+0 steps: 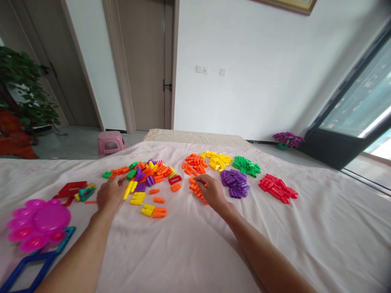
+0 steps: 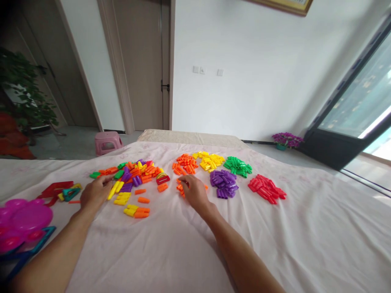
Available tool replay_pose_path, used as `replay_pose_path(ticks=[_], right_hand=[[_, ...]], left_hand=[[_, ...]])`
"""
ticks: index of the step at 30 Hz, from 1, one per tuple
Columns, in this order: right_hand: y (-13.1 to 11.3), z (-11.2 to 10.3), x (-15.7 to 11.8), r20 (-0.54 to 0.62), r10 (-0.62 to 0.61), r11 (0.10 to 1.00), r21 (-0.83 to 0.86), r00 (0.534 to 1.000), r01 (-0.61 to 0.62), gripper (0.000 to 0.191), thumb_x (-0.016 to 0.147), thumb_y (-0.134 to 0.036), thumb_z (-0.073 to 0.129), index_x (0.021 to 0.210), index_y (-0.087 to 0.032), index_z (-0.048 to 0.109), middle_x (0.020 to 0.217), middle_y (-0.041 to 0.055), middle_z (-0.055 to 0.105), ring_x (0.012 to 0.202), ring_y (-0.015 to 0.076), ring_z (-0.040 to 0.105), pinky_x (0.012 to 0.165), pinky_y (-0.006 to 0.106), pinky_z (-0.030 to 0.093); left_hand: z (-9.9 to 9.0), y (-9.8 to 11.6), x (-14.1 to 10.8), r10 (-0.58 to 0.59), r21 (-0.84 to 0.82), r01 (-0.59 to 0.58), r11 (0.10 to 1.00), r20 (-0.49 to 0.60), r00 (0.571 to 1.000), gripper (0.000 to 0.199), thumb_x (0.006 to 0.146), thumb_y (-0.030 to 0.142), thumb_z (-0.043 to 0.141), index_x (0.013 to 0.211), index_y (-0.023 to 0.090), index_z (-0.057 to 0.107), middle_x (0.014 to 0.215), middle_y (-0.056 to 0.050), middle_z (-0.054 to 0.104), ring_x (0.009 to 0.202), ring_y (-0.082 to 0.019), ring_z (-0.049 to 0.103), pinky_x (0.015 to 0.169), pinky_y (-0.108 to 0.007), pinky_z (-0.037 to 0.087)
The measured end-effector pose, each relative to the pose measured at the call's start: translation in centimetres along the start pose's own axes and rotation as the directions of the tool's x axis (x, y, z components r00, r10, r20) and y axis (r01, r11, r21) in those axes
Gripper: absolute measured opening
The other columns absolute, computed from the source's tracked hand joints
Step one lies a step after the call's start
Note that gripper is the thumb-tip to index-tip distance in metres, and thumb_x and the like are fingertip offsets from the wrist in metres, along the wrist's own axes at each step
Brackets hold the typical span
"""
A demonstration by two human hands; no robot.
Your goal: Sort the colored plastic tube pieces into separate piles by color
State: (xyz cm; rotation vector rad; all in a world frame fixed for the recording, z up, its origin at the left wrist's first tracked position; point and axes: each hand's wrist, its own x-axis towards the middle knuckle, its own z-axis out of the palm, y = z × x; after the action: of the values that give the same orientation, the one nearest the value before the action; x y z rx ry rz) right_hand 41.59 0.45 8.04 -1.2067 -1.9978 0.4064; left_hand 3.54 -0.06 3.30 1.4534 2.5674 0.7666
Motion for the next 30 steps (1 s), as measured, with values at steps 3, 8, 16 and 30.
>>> replay_pose_path(ticks=[3, 8, 16, 30], right_hand=[[-2.4, 1.7, -0.7, 0.18, -0.094, 0.989, -0.099, 0.979, 0.113, 0.027, 0.092, -0.015, 0.053, 0.109, -0.024, 0.073, 0.107, 0.0055, 0.073, 0.098, 0.0189, 0.066, 0.088, 0.03, 0.048], [-4.1, 3.8, 0.7, 0.311, -0.095, 0.914, -0.35, 0.946, 0.206, 0.027, 0.093, -0.017, 0.056, 0.115, -0.025, 0.071, 0.113, 0.0079, 0.07, 0.106, 0.0239, 0.06, 0.093, 0.034, 0.044], [-4.6, 5.6, 2.4, 0.424, 0.007, 0.846, -0.485, 0.905, 0.221, 0.025, 0.094, -0.033, 0.06, 0.113, -0.019, 0.069, 0.115, 0.0122, 0.066, 0.106, 0.0277, 0.058, 0.084, 0.035, 0.045], [-1.0, 1.8, 7.5, 0.019, 0.102, 0.91, -0.405, 0.995, -0.085, 0.03, 0.095, -0.021, 0.054, 0.122, -0.016, 0.064, 0.12, 0.013, 0.065, 0.106, 0.0227, 0.062, 0.087, 0.03, 0.044]], left_hand=[[-0.2, 0.3, -0.2, -0.014, -0.005, 0.014, 1.0, -0.003, 1.0, 0.045, 0.09, 0.043, 0.045, 0.126, 0.029, 0.069, 0.118, -0.01, 0.073, 0.103, -0.033, 0.066, 0.075, -0.038, 0.048], [-0.4, 0.4, -0.4, -0.012, -0.007, 0.012, 1.0, -0.005, 1.0, 0.045, 0.09, 0.041, 0.046, 0.125, 0.027, 0.069, 0.12, -0.01, 0.073, 0.104, -0.032, 0.066, 0.077, -0.038, 0.048], [-0.5, 0.6, -0.5, 0.008, -0.018, -0.008, 1.0, -0.025, 1.0, 0.043, 0.089, 0.039, 0.048, 0.124, 0.026, 0.071, 0.117, -0.009, 0.074, 0.104, -0.03, 0.066, 0.078, -0.036, 0.049], [-0.1, 0.5, -0.3, 0.011, -0.01, -0.011, 1.0, -0.052, 0.999, 0.04, 0.089, 0.036, 0.05, 0.122, 0.03, 0.071, 0.115, -0.007, 0.075, 0.103, -0.028, 0.067, 0.08, -0.035, 0.048]])
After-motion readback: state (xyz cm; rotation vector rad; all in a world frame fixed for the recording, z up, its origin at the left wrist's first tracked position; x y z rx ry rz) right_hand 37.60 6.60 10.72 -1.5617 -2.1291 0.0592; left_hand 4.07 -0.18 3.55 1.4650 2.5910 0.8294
